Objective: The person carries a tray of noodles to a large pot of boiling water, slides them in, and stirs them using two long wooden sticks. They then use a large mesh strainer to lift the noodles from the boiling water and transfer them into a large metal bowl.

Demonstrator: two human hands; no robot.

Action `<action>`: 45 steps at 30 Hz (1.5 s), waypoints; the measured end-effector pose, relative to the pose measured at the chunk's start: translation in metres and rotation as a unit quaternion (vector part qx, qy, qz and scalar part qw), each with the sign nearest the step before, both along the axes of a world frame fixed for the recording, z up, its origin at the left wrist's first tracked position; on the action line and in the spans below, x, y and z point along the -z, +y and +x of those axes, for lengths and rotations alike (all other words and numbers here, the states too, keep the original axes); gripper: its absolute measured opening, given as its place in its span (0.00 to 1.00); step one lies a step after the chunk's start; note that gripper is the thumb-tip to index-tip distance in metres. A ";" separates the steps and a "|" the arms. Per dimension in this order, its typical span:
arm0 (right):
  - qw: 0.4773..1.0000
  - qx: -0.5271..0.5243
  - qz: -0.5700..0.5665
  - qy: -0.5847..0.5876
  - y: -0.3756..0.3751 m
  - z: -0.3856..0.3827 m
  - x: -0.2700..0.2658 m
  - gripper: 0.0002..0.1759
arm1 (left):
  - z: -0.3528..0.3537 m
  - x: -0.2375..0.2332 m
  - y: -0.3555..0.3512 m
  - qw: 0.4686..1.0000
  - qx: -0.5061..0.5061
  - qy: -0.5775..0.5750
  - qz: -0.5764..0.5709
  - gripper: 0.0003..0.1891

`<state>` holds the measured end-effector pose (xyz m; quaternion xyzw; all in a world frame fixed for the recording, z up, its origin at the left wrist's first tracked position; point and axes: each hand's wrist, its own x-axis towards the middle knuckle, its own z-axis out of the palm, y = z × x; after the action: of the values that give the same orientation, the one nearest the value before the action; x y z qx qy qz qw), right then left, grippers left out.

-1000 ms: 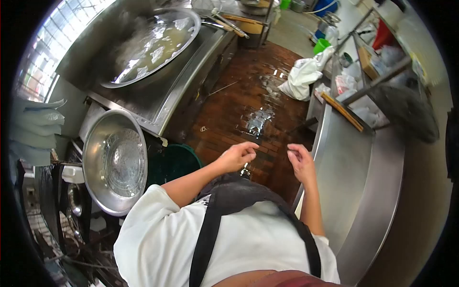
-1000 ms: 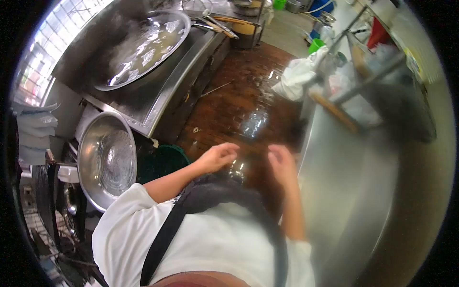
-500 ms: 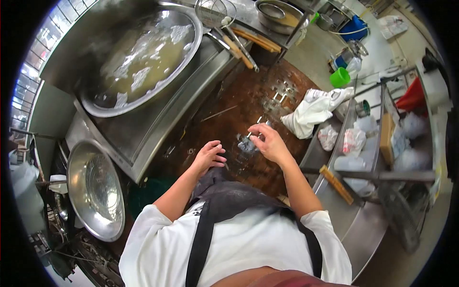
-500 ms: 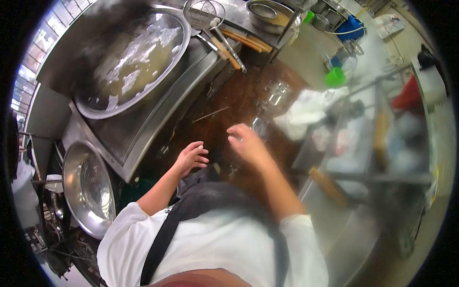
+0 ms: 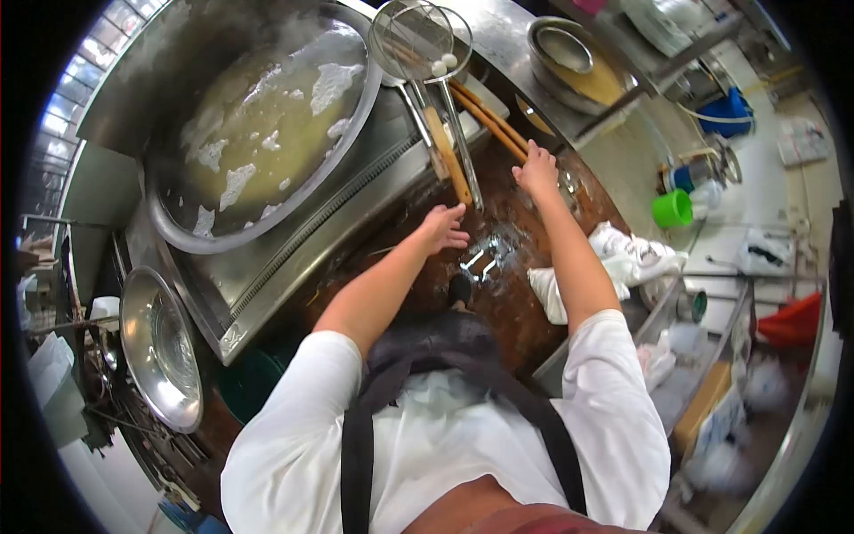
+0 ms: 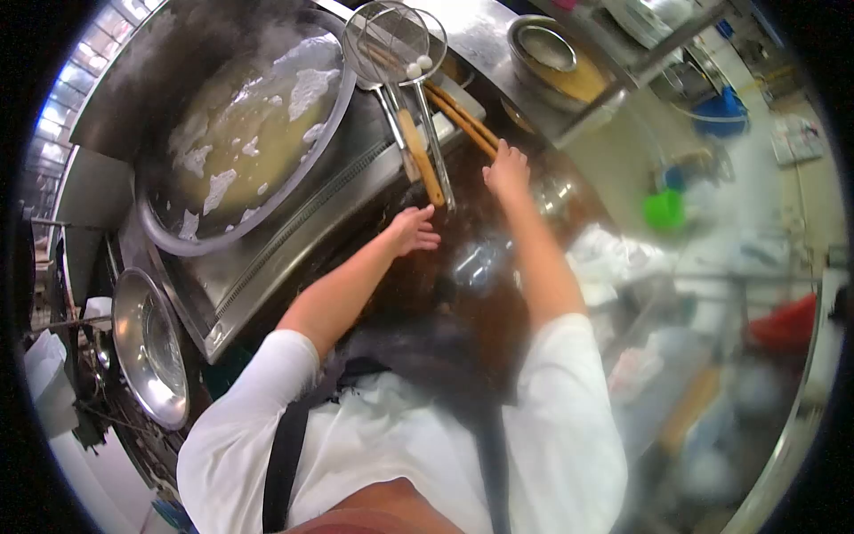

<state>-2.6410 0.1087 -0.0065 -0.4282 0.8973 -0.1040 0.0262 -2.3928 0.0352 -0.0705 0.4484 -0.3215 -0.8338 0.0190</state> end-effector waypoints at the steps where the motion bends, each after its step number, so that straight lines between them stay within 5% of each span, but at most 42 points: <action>1: 1.000 0.004 0.024 0.001 -0.018 -0.016 0.005 0.48 | -0.017 0.007 0.002 1.000 -0.018 0.001 0.018 0.51; 4: 0.996 0.001 0.087 -0.001 -0.040 -0.087 0.049 0.45 | -0.098 0.028 0.010 0.995 -0.079 0.036 0.057 0.37; 8: 0.995 -0.089 0.002 -0.046 -0.039 -0.111 0.098 0.33 | -0.125 0.039 0.012 0.983 -0.176 0.003 0.052 0.22; 11: 0.990 -0.074 0.033 -0.113 0.001 -0.101 0.064 0.32 | -0.124 0.034 0.022 0.974 -0.214 -0.012 0.068 0.18; 13: 0.988 -0.093 -0.014 -0.120 0.043 -0.116 0.061 0.27 | -0.129 0.031 0.023 0.975 -0.210 -0.012 0.067 0.17; 15: 0.981 -0.051 0.061 -0.179 0.088 -0.122 0.009 0.21 | -0.127 0.035 0.023 0.978 -0.198 -0.004 0.062 0.17; 20: 0.984 0.085 0.117 -0.105 0.232 -0.183 -0.006 0.12 | -0.123 0.034 0.027 0.981 -0.186 0.001 0.050 0.18; 28: 0.989 0.140 0.029 0.030 0.467 -0.234 -0.041 0.13 | -0.115 0.058 0.037 0.988 -0.150 0.024 0.019 0.22; 29: 0.988 0.141 0.026 0.052 0.481 -0.229 -0.044 0.13 | -0.116 0.056 0.036 0.997 -0.072 -0.031 0.021 0.22; 31: 0.991 0.098 0.020 0.088 0.469 -0.245 -0.058 0.14 | -0.100 0.037 0.037 0.988 0.043 -0.146 0.037 0.23; 33: 0.996 0.077 -0.014 0.050 0.402 -0.199 -0.112 0.14 | -0.086 0.006 0.059 0.981 0.155 -0.115 -0.016 0.25; 35: 0.991 -0.066 -0.104 0.057 0.335 -0.174 -0.111 0.13 | -0.054 -0.019 0.092 0.982 0.182 0.003 -0.053 0.24; 36: 0.997 -0.068 -0.027 -0.015 0.295 -0.151 -0.116 0.12 | -0.040 -0.049 0.106 0.981 0.158 0.070 -0.086 0.24; 37: 0.984 -0.165 -0.068 0.030 0.256 -0.123 -0.111 0.13 | -0.027 -0.085 0.120 0.974 0.133 0.137 -0.120 0.24; 40: 0.949 -0.298 -0.030 -0.102 0.147 -0.001 -0.118 0.14 | 0.014 -0.152 0.155 0.955 -0.093 0.240 -0.146 0.28; 41: 0.937 -0.321 -0.014 -0.140 0.123 0.066 -0.154 0.12 | 0.031 -0.154 0.157 0.952 -0.199 0.202 -0.117 0.27; 43: 0.913 -0.392 0.010 -0.110 0.095 0.134 -0.129 0.11 | 0.068 -0.152 0.152 0.909 -0.394 0.129 -0.048 0.24; 45: 0.877 -0.460 0.070 -0.118 0.074 0.205 -0.118 0.15 | 0.129 -0.134 0.139 0.877 -0.468 0.097 -0.049 0.21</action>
<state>-2.4363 0.1832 0.1111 -0.7744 0.5943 -0.0666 0.2066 -2.2640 0.1745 0.0637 0.4617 -0.1115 -0.7502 0.4600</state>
